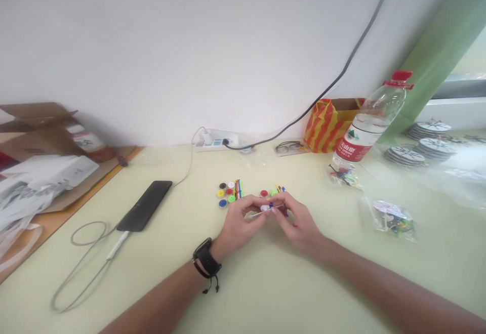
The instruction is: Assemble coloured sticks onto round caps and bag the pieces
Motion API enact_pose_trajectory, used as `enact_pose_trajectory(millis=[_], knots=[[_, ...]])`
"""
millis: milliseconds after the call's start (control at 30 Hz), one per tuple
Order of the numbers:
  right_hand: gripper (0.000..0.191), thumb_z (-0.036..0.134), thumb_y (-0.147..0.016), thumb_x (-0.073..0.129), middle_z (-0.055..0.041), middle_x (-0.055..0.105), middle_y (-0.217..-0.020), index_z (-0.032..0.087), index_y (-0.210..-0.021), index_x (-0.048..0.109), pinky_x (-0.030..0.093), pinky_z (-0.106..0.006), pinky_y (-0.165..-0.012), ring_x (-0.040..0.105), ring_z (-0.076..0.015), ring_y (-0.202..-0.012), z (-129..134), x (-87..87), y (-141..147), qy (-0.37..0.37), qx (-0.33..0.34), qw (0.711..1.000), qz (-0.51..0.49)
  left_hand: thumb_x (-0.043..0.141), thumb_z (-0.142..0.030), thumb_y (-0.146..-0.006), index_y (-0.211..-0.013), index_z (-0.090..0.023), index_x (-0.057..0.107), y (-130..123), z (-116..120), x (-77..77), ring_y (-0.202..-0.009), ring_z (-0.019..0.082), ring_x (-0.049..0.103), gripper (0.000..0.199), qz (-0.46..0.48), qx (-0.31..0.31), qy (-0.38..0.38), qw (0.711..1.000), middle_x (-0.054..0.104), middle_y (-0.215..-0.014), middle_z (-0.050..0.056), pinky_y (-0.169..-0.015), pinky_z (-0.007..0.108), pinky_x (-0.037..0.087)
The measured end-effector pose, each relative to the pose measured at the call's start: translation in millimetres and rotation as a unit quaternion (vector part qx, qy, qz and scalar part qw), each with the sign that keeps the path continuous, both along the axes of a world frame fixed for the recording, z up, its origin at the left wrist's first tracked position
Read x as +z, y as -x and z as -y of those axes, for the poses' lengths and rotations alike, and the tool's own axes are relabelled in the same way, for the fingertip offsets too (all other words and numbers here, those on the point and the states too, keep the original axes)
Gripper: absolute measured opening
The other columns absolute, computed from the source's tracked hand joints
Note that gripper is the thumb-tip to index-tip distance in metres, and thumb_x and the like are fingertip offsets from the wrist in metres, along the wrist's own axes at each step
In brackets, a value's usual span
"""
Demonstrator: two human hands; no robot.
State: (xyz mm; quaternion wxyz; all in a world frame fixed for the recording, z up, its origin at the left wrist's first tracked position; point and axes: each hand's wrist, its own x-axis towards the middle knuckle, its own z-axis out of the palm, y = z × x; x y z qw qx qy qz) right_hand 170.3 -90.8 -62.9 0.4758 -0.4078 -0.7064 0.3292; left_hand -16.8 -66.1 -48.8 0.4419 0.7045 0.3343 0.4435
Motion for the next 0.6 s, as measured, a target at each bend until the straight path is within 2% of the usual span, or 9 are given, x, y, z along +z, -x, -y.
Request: enact_pose_trajectory(millis=[267,433,533,600], knots=[[0.017,0.032,-0.101,0.052,-0.0081,0.070,-0.103,0.024,-0.114,0.059,0.055,-0.032,-0.071,0.067,-0.0213,-0.085,-1.9,-1.2,-2.6,0.017,-0.002,1.000,-0.013,0.074,-0.031,-0.089,-0.095,-0.016,0.076,2.4,-1.9,-2.4,-0.086,0.023,0.072,0.016,-0.016,-0.004,0.035,0.999,0.078,-0.094,0.009,-0.078,0.031,0.058],[0.018,0.033,-0.101,0.052,-0.0067,0.068,-0.098,0.024,-0.115,0.058,0.054,-0.032,-0.072,0.064,-0.0203,-0.082,-4.2,-0.1,-5.4,0.006,-0.007,1.000,-0.029,0.074,-0.031,-0.089,-0.102,-0.017,0.075,1.2,-0.5,4.0,-0.099,0.025,0.072,0.018,0.040,-0.054,0.059,0.996,0.076,-0.105,0.011,-0.090,0.035,0.058],[0.019,0.035,-0.101,0.052,-0.0070,0.066,-0.101,0.024,-0.117,0.057,0.054,-0.033,-0.072,0.063,-0.0198,-0.082,-6.8,-1.7,-8.9,0.009,-0.003,0.999,-0.032,0.071,-0.033,-0.093,-0.106,-0.018,0.074,2.6,-1.2,8.5,-0.110,0.027,0.069,0.021,0.067,-0.101,0.112,0.986,0.074,-0.115,0.012,-0.099,0.040,0.055],[0.022,0.035,-0.101,0.053,-0.0056,0.064,-0.097,0.025,-0.120,0.054,0.054,-0.034,-0.071,0.062,-0.0193,-0.079,-8.9,-3.9,-11.7,0.020,-0.004,0.999,-0.029,0.070,-0.035,-0.093,-0.104,-0.018,0.074,4.1,-3.3,8.9,-0.111,0.027,0.069,0.021,0.073,-0.112,0.143,0.981,0.074,-0.115,0.012,-0.100,0.041,0.054]])
